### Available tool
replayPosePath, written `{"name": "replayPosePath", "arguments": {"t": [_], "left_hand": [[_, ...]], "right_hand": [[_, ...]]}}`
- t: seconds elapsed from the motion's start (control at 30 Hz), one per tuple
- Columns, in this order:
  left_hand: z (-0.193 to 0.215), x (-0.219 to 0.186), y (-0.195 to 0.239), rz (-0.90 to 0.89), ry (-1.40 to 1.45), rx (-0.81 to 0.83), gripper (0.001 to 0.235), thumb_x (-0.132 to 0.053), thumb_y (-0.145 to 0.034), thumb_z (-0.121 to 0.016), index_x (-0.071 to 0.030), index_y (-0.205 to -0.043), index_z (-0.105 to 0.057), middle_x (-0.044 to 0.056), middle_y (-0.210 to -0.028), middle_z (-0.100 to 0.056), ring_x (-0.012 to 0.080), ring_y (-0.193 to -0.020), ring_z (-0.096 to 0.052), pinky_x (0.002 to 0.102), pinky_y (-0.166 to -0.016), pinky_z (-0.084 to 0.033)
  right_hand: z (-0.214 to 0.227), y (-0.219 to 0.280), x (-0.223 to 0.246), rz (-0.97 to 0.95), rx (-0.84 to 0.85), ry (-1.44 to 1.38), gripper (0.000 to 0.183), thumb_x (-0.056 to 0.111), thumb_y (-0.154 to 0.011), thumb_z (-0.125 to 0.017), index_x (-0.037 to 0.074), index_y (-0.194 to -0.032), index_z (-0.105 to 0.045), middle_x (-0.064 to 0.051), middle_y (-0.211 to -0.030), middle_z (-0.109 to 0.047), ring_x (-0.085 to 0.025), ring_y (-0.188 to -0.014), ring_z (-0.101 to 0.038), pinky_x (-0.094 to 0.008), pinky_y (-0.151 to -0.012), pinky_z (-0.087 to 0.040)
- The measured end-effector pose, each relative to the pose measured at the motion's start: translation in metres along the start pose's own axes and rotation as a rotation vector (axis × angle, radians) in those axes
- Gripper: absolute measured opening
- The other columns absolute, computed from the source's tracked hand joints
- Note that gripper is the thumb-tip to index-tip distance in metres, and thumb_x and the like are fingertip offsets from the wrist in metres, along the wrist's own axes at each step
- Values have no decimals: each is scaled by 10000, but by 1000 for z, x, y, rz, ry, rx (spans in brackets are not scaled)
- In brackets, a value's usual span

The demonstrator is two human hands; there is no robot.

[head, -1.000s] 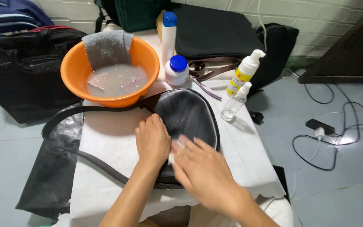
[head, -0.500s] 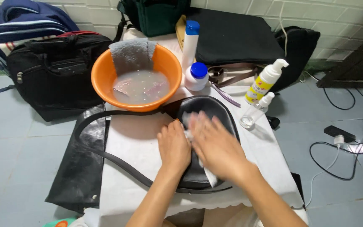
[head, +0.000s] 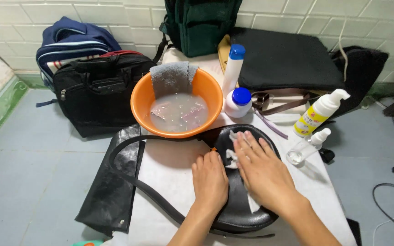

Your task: The person cleans a black shoulder bag by spraying it with a liquid and wiping it with a cloth. They wipe the exterior, interior, and strap of the bag, then apply a cream from a tube to the surface.

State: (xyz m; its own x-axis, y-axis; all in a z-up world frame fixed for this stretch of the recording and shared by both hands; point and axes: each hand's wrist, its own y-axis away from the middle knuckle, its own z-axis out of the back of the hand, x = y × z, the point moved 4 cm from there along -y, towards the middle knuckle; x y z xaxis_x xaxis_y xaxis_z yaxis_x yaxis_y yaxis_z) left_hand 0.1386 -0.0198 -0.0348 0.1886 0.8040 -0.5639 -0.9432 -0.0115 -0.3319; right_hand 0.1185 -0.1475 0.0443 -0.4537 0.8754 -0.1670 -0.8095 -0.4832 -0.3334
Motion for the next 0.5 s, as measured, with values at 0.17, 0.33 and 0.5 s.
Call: {"name": "replayPosePath", "arguments": {"t": [0.17,0.33,0.5], "left_hand": [[-8,2,-4,-4,-27,-30,197,-177,-1017,-462,-35,-1032,-597,177,-976,-669,348,-816,-564,468,-798,-425],[2,-5,-6,6,-9,10,192,-164,-1027,-458,-32,-1008,-595,169,-969,-662,326,-821,-551,451,-802,-426],[-1,-2,-4,-2,-21,15,208,-171,-1032,-451,-32,-991,-601,171,-964,-668,326,-805,-565,455,-791,-439]], "right_hand": [[32,44,26,52,157,-515,288,203,-848,-612,60,-1048,-761,-46,-1358,-699,-253,-1386,-529,-439,-1104,-383],[30,52,-22,9,142,-299,413,307,-932,-530,107,-1262,-677,-2,-1438,-624,-174,-1439,-444,-495,-1203,-246],[8,20,-8,28,-26,-101,577,217,-828,-571,-21,-1353,-551,-151,-1513,-529,-301,-1473,-407,-501,-1193,-279]]}}
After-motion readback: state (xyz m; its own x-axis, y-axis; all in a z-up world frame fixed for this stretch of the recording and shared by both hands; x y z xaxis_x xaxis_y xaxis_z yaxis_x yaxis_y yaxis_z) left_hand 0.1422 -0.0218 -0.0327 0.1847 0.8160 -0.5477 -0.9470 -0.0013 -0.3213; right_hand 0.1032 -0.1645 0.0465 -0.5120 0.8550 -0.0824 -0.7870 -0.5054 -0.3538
